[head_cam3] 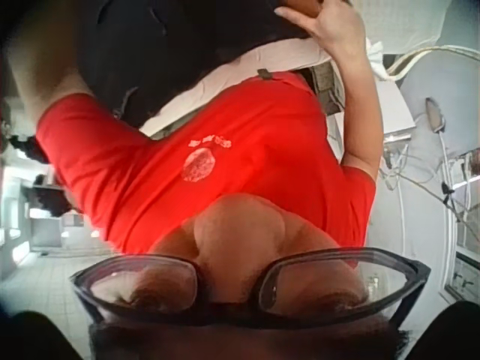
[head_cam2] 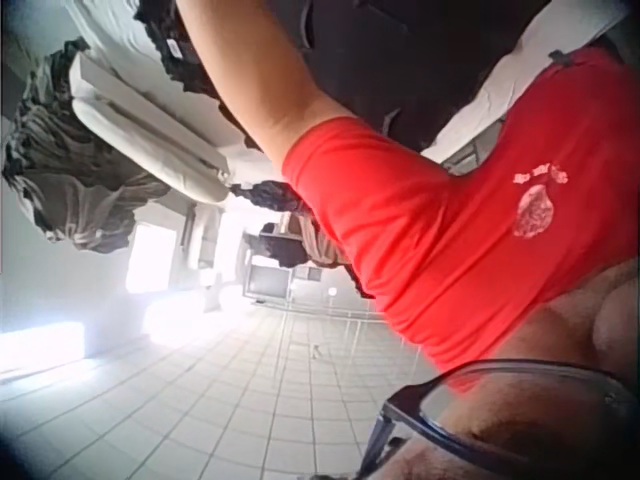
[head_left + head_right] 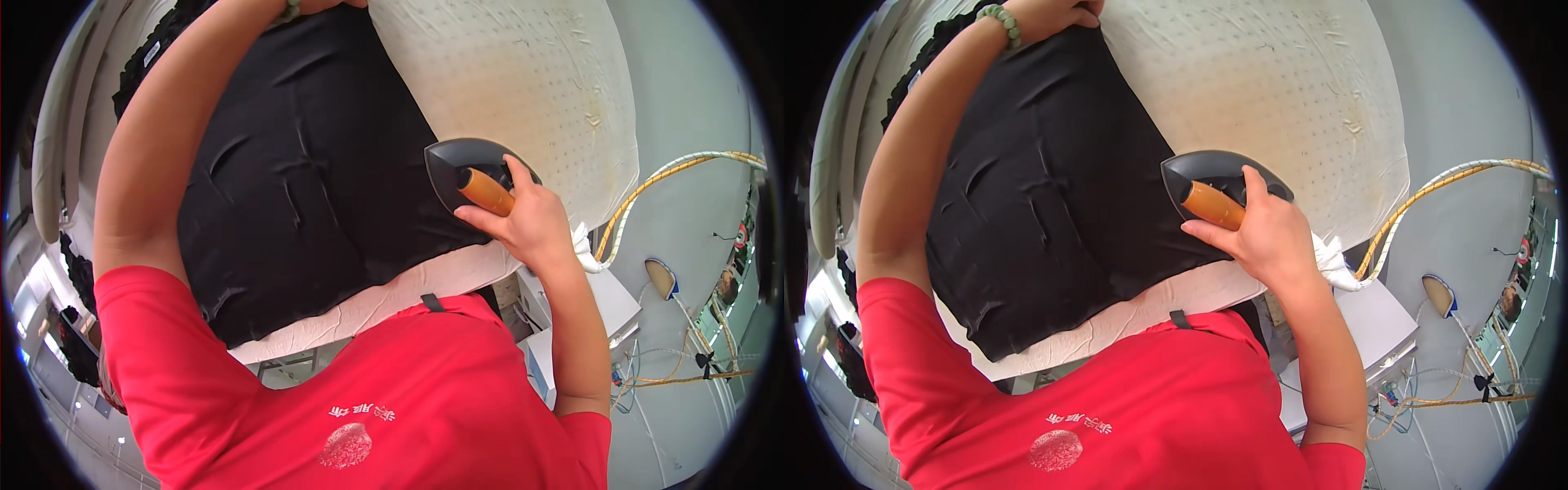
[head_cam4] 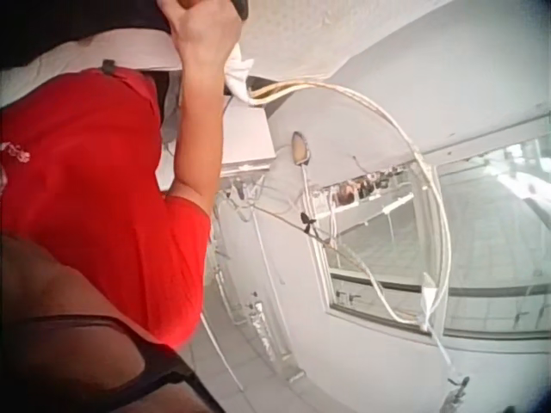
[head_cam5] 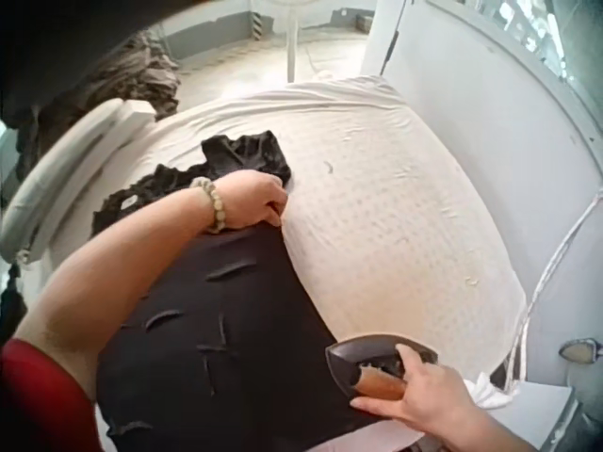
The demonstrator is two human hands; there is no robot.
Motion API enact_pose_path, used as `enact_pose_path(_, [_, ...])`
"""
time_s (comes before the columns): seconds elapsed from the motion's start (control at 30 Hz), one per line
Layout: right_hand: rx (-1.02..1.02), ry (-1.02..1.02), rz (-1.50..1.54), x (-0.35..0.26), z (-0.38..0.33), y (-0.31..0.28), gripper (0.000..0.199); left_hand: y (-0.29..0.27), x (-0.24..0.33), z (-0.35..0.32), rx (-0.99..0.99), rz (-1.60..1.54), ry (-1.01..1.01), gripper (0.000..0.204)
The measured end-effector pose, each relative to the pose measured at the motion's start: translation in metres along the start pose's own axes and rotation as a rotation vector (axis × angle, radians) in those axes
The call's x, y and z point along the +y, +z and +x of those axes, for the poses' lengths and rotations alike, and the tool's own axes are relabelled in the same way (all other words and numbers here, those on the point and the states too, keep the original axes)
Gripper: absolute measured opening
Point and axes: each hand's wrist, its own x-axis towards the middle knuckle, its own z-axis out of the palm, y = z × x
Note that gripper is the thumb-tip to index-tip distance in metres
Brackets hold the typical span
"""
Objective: Iron garments on an ironing board in a factory setting.
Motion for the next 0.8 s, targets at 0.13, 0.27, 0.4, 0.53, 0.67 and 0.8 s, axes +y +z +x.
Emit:
enact_pose_path(0.13, [0.033,0.015,-0.003,-0.009,0.004,0.006,0.079,0.006,0.008,0.015,0.091,0.01,-0.002,0.021])
enact_pose_path(0.27, [0.093,0.032,0.003,-0.02,0.015,0.012,0.074,0.009,0.013,0.015,0.138,-0.056,-0.151,0.024])
enact_pose_path(0.4, [0.166,0.021,0.043,-0.034,0.027,0.01,0.069,0.035,-0.005,0.033,0.245,-0.081,-0.111,0.025])
enact_pose_path(0.53, [0.141,-0.019,0.143,-0.056,0.049,0.006,0.066,0.092,-0.058,0.063,0.075,-0.659,-0.38,0.026])
enact_pose_path(0.67, [-0.034,0.046,0.274,-0.047,0.048,-0.012,0.068,0.001,0.014,0.012,0.206,-0.111,-0.198,0.027])
enact_pose_path(0.8, [-0.016,0.025,0.251,-0.048,0.046,-0.003,0.071,-0.008,0.008,0.006,0.096,-0.253,-0.231,0.028])
